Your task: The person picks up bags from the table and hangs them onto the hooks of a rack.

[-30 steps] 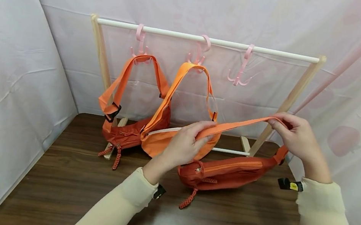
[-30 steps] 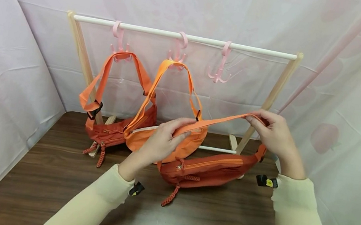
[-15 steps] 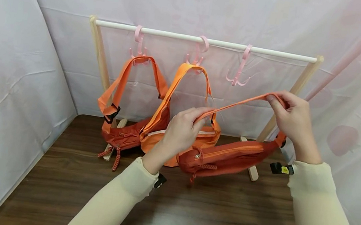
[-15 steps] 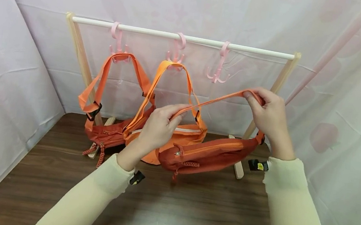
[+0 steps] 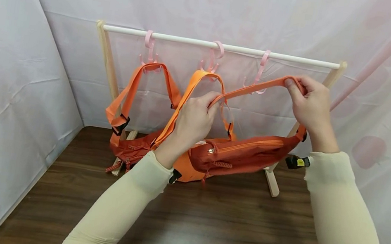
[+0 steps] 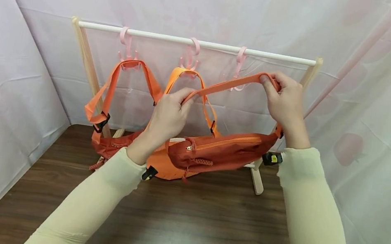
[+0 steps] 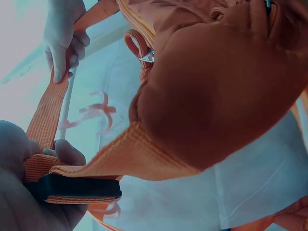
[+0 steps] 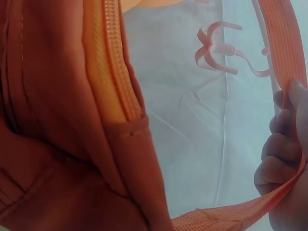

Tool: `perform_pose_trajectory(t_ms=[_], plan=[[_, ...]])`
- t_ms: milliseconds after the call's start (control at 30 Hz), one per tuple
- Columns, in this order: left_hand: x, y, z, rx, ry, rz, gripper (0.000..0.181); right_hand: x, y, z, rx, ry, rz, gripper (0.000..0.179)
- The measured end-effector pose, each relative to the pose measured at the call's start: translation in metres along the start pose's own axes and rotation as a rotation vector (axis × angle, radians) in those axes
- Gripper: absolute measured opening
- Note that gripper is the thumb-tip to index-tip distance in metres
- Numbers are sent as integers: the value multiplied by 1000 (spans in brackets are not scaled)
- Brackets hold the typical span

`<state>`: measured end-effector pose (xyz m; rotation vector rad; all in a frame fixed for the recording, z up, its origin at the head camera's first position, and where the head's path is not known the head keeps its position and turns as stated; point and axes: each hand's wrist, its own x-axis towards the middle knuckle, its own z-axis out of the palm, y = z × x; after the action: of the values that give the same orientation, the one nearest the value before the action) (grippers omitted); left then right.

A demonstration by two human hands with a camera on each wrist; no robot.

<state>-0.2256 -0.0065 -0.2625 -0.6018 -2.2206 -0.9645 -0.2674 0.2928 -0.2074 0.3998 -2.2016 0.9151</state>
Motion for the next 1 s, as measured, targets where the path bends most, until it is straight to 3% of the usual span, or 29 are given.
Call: perform_pose_trajectory(t_ms=[167, 600, 1000], plan=[[12, -2, -2, 52, 5, -48, 26, 11, -1, 8, 6, 6, 11, 32], [32, -12, 4, 80, -14, -115, 30, 24, 12, 20, -20, -63, 108, 39], [37, -15, 16, 115, -63, -135, 30, 19, 23, 22, -49, -108, 174, 44]])
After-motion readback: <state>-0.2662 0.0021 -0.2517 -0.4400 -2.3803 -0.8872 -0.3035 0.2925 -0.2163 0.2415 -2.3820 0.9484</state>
